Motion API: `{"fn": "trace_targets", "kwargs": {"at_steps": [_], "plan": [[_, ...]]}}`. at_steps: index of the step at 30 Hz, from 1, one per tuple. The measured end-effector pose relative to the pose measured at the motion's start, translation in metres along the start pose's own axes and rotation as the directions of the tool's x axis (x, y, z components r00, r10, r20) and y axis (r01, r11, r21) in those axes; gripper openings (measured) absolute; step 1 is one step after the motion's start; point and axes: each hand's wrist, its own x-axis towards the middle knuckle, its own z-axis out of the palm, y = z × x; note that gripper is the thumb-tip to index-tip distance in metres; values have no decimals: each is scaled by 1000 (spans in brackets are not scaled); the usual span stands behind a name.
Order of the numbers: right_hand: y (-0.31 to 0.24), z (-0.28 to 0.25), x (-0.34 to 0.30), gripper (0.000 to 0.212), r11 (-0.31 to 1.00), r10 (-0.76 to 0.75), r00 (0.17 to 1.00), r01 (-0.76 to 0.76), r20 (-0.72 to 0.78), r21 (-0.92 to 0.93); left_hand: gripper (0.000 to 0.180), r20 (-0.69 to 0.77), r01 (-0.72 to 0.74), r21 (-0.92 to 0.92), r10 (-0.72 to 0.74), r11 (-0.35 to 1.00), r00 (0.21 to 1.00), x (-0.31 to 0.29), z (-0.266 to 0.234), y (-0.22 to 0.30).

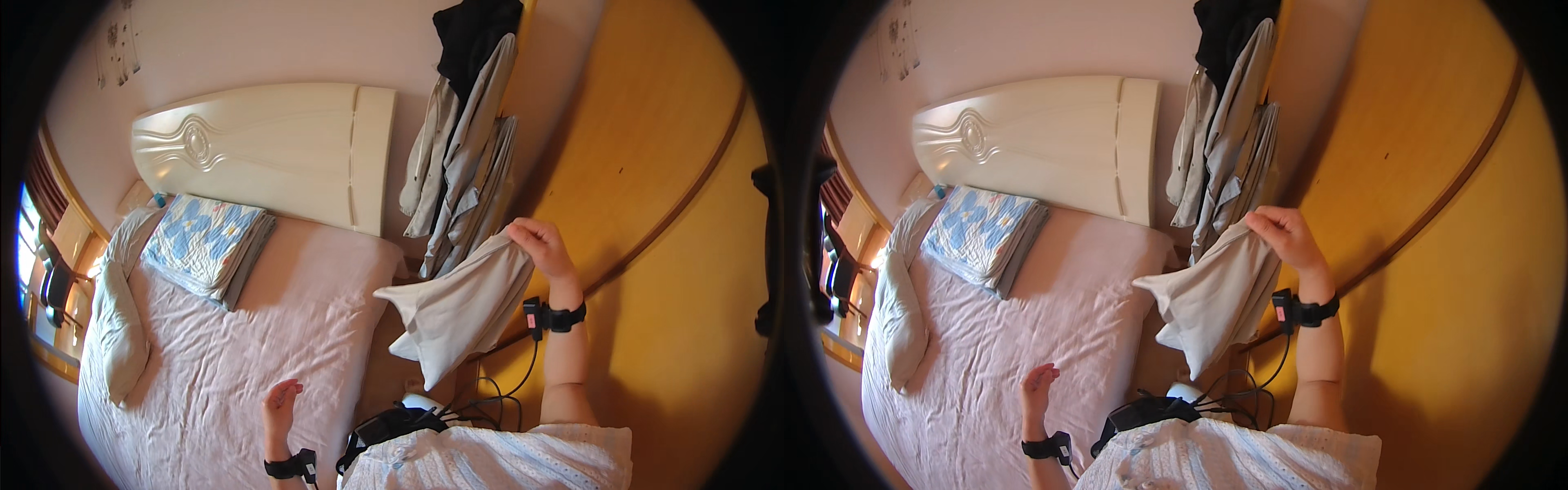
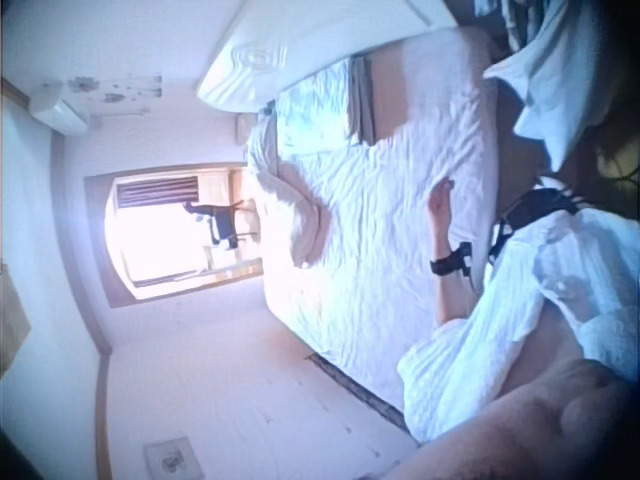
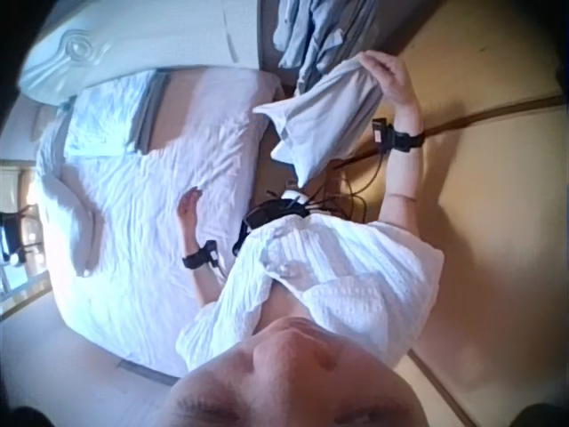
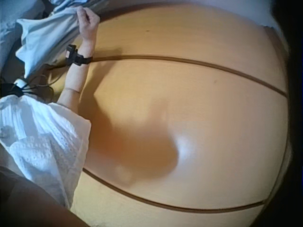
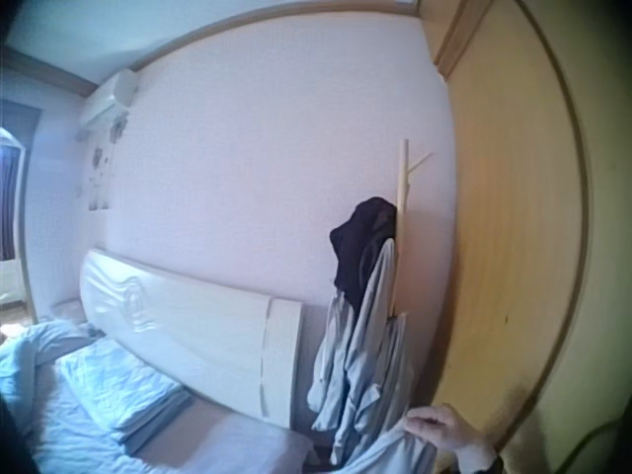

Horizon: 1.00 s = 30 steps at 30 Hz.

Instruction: The person folds a light blue blanket and a floral quilt on a bed, then smooths the bedsheet and adjusts a pillow. The folded items are placed on the bed.

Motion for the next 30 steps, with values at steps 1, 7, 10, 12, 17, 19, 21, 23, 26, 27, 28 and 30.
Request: {"fn": "trace_targets", "kwargs": {"at_steps": [1,7,10,12,17,19,21,23,26,27,28,30], "plan": [[6,-11,8,30,1000,-8,1000,8,-3,-25,18,9,2,15,-2,1000,1000,7,4,0],[40,-80,83,23,996,5,996,-13,-94,-87,18,-54,27,1,-27,1000,998,47,33,11],[54,-106,125,27,995,-24,991,11,-128,-102,19,-82,20,-11,-21,1000,996,67,51,17],[63,-121,154,30,989,-24,991,4,-132,-151,20,-95,13,-14,-14,1000,995,80,62,21],[106,-163,240,32,971,-47,995,23,-93,-237,21,-151,24,20,-21,1000,988,101,95,28],[137,-175,278,34,965,2,974,-61,-228,-254,21,-178,51,46,-42,998,983,101,108,28],[169,-187,303,35,970,-11,943,-71,-334,-232,21,-196,76,62,-62,995,979,98,119,26],[208,-186,313,36,991,80,929,-112,-362,-70,21,-227,137,71,-118,988,967,92,127,25],[252,-175,314,41,922,324,905,-237,-276,306,22,-258,192,45,-175,980,950,81,135,24],[259,-173,312,42,908,331,902,-224,-276,354,23,-274,215,42,-196,976,942,78,137,24],[261,-170,307,43,897,328,901,-203,-283,393,23,-298,243,43,-220,969,929,75,138,25],[254,-163,296,46,939,262,879,-137,-398,315,23,-301,278,35,-255,960,919,72,142,25]]}}
